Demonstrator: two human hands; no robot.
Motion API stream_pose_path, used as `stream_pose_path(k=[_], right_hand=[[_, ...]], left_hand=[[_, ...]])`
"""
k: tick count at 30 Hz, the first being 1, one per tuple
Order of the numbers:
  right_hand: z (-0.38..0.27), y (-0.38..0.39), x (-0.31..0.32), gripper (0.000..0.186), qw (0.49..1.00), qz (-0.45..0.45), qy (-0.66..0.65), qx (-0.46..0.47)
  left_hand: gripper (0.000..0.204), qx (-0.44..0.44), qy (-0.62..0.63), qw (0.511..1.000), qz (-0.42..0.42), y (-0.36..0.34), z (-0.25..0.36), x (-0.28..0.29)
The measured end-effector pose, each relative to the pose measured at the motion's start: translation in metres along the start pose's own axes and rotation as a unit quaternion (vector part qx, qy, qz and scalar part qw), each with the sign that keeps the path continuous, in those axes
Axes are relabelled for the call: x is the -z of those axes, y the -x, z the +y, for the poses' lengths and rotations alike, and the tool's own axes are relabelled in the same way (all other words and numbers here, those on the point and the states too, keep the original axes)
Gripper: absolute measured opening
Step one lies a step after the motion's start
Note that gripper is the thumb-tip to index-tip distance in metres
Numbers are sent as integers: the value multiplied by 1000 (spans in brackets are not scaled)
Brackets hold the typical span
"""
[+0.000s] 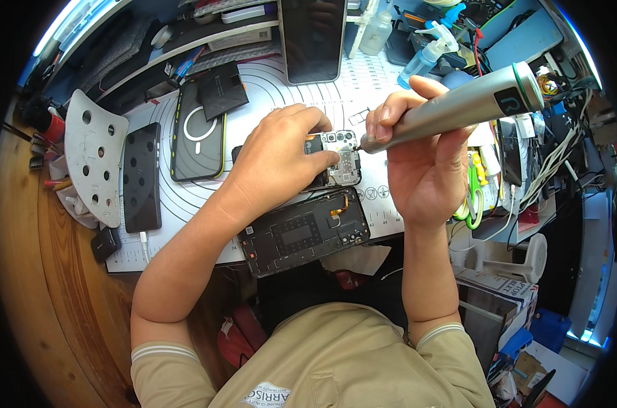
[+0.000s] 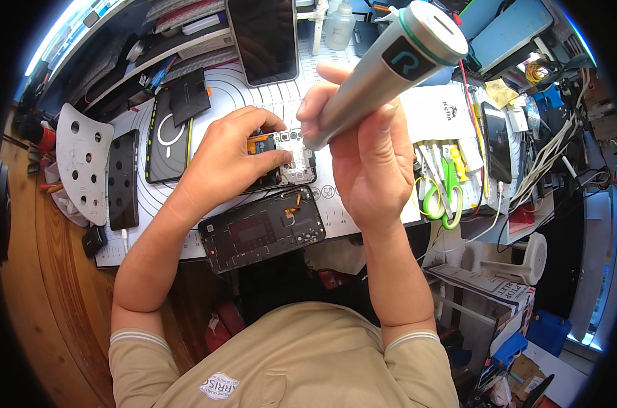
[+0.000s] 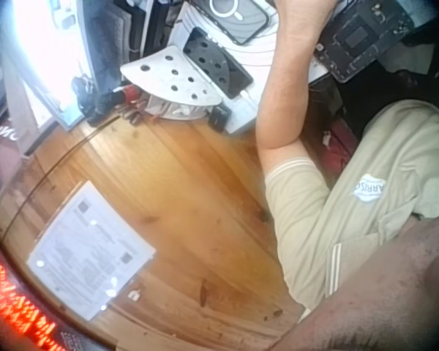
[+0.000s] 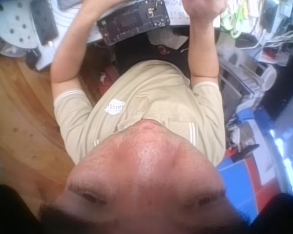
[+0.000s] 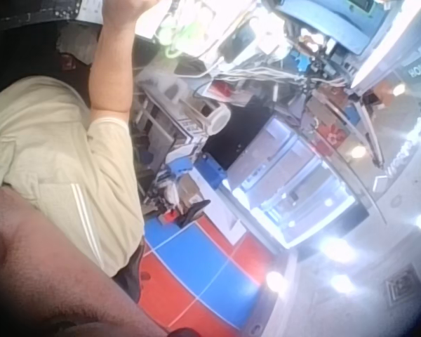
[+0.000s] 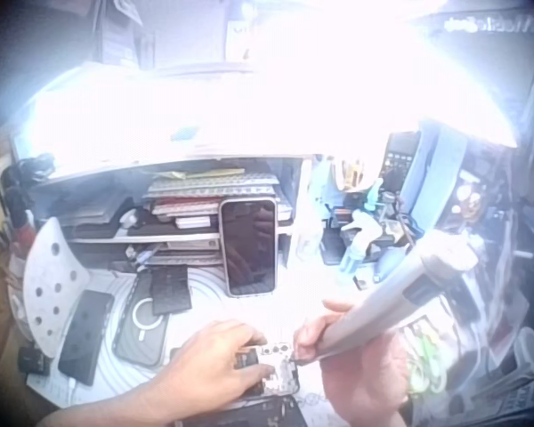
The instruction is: The person uses an electric screwdriver to remove screws from the internal chassis of a mobile phone and lifts a small circuit component from the device.
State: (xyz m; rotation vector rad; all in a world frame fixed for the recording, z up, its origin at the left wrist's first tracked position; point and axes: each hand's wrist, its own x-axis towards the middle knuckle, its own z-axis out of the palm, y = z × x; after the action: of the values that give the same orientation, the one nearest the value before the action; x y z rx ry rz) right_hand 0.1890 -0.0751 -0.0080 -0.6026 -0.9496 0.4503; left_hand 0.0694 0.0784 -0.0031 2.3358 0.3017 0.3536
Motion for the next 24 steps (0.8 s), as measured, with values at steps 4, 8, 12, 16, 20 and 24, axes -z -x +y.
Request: stream_pose_path(k=[4, 8, 12, 16, 20, 24], right_hand=[[0, 0, 3, 62, 1000, -10, -9, 2], [-1, -2, 1, 63, 1000, -22, 1, -16], [-3, -4, 7, 62, 997, -74, -5, -28], [-6, -7, 5, 61, 994, -74, -60, -43], [-2, 1, 13, 56, 995, -71, -57, -42], [3, 8, 16, 48, 996, -57, -65, -28]], left_hand=[[35, 2, -4, 1000, 0, 0, 0, 0], [35, -2, -7, 1000, 2, 0, -1, 0], [35, -5, -2, 1000, 8, 0, 0, 0], [35, -16, 3, 1000, 20, 2, 0, -1], [35, -22, -6, 1000, 21, 1, 0, -2], [37, -9, -3, 1000, 12, 1, 0, -2]])
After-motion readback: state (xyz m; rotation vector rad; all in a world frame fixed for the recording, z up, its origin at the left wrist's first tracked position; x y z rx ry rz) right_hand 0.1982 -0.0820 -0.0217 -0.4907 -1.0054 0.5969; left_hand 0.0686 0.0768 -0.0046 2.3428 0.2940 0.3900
